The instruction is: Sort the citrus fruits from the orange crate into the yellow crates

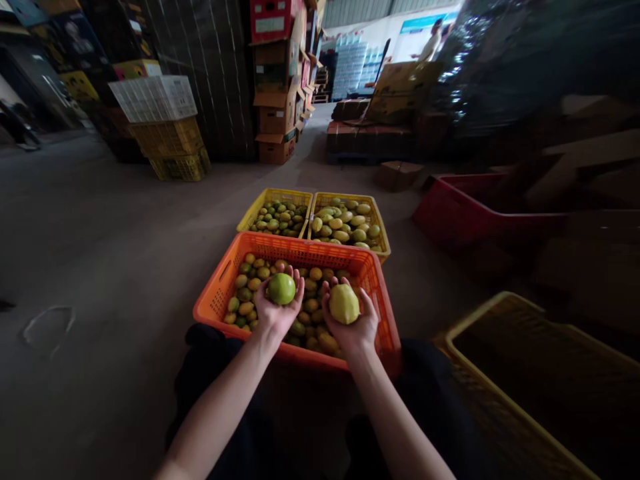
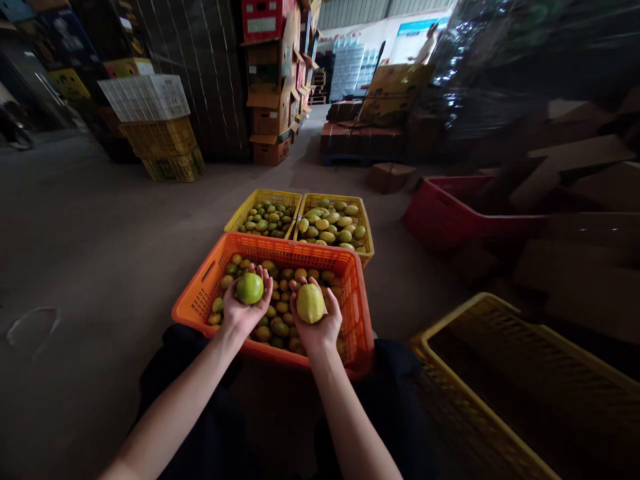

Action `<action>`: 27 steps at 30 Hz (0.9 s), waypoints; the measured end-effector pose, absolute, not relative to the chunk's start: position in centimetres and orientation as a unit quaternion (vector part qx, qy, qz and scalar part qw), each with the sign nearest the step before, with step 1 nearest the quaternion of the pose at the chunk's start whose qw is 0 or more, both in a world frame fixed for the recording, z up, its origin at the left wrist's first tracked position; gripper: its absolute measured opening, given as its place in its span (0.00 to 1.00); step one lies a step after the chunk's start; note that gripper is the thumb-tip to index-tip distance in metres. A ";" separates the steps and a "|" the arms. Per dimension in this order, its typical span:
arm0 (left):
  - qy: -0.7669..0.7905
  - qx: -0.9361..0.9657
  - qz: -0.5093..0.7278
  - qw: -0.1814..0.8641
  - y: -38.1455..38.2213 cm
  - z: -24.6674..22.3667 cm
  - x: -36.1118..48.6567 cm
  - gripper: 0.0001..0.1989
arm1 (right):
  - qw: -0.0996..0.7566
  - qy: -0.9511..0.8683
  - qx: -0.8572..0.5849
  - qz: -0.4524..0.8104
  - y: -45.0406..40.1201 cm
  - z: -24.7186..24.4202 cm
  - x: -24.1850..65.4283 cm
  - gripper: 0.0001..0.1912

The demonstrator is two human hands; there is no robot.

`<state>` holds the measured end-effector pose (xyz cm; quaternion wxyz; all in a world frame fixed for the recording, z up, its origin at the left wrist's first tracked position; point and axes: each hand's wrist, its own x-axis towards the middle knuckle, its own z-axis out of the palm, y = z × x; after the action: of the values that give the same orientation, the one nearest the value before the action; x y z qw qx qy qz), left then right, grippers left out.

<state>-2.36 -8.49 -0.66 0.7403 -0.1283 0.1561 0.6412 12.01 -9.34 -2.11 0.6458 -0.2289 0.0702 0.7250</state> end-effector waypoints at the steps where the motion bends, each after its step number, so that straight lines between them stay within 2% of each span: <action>1: 0.156 -0.125 0.637 0.744 -8.5 -0.7 -2.2 0.17 | 0.645 0.071 -0.229 0.725 -9.3 -2.1 12.0 0.13; 20: 0.169 -0.080 0.619 0.763 -8.8 -0.9 -2.3 0.16 | 0.643 0.060 -0.224 0.730 -9.2 -2.6 11.9 0.11; 24: 0.253 0.105 0.532 0.801 -9.5 -0.7 -2.3 0.17 | 0.652 0.078 -0.225 0.720 -9.1 -2.5 12.1 0.09; 27: 0.324 0.299 0.382 0.812 -11.6 -2.7 -2.3 0.11 | 0.663 0.124 -0.229 0.702 -8.7 -1.8 13.4 0.09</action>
<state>-2.27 -11.63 -2.69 0.8122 0.2988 0.3240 0.3822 13.42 -8.72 -1.76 0.6626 -0.2291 0.1239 0.7022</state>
